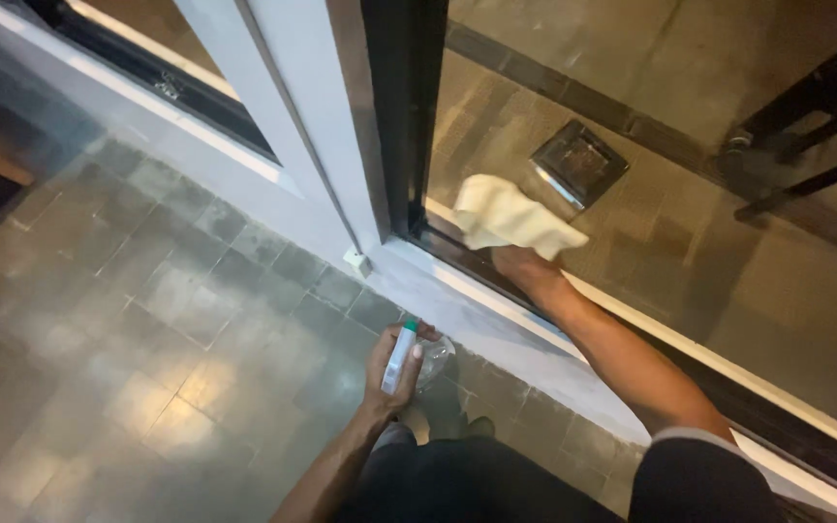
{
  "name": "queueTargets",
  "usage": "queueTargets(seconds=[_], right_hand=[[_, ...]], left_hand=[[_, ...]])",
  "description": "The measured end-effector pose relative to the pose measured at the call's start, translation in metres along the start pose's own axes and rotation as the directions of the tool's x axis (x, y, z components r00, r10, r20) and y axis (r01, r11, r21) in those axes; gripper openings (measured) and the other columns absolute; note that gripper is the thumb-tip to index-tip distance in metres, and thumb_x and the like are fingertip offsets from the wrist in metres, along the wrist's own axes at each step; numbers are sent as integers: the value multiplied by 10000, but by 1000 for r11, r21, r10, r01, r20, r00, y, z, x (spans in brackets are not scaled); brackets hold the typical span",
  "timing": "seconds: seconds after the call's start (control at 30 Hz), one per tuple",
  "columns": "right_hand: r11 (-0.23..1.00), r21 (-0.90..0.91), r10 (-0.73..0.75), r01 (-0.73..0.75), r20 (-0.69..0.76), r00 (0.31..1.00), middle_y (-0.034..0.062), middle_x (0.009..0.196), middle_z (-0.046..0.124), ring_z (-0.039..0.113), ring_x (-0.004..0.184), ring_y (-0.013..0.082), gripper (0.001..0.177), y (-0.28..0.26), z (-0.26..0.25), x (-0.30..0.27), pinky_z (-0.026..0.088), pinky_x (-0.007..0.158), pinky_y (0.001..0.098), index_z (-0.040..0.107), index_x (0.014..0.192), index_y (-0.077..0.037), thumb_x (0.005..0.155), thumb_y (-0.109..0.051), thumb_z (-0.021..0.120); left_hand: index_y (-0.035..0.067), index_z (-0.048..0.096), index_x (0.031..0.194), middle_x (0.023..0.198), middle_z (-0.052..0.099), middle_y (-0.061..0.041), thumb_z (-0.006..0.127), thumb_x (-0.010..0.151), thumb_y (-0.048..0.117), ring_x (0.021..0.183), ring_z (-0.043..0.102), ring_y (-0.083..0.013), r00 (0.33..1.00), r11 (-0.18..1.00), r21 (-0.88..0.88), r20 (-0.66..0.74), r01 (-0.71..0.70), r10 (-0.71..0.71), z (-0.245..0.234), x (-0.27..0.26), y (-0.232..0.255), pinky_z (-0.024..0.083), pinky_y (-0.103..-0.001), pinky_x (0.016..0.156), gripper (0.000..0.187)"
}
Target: Cleaning a glass sliding door and its frame with a spray bottle and cloth.
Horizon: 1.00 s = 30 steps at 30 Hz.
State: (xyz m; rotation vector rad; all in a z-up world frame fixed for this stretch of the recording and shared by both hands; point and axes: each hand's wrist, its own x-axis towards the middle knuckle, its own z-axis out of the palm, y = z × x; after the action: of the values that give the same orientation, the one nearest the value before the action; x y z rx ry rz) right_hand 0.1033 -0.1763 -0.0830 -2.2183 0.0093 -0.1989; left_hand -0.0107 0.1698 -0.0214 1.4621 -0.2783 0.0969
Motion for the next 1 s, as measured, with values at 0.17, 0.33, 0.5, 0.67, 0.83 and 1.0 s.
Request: queueTargets(seconds=[0.17,0.33,0.5,0.67,0.83,1.0], right_hand=[[1000,-16,0,-2,-80,997,214,1420,455,479,1334,354,473,16,11,-23,440,1092,494,408,1407,-15,968,-129,542],[998,-67,2,-14,-187,982,222,1451,417,449,1363,359,483,39,-10,-56,419,1114,499,378,1429,-6,987,-127,531],[992,-125,-13,-26,-303,953,231,1482,378,420,1392,364,493,57,-53,-85,399,1137,505,349,1451,2,1006,-126,519],[986,-160,-23,-44,-393,919,239,1513,340,391,1421,368,504,62,-100,-103,378,1159,511,320,1473,11,1025,-125,508],[983,-178,-46,-37,-440,897,246,1544,302,361,1450,372,516,52,-105,-100,357,1182,516,290,1495,20,1044,-124,496],[981,-195,-80,-19,-486,870,254,1575,263,332,1479,376,528,31,-83,-78,337,1204,521,261,1517,28,1064,-123,484]], left_hand=[[4,609,1197,1105,744,-143,570,1015,224,1031,705,-219,999,994,101,-23,37,-35,-4,-3,6,541,-368,943,289],[-11,610,1196,1119,734,-155,556,1052,214,1080,686,-221,1000,999,53,-10,14,-14,4,1,11,520,-370,998,273],[-17,557,1230,1136,736,-155,543,1061,220,1190,690,-246,987,998,11,146,-63,61,23,6,-9,441,-429,1156,291],[-14,570,1229,1106,746,-157,542,1045,253,1154,687,-257,982,1000,0,189,-8,8,40,13,-1,440,-448,1140,325],[-26,565,1256,1106,733,-161,552,1036,255,1151,680,-256,981,1000,-25,191,18,-13,36,18,3,456,-442,1113,357],[-14,595,1207,1096,747,-156,563,1033,264,1077,713,-247,986,1000,12,169,15,-16,27,22,3,542,-404,992,329]])
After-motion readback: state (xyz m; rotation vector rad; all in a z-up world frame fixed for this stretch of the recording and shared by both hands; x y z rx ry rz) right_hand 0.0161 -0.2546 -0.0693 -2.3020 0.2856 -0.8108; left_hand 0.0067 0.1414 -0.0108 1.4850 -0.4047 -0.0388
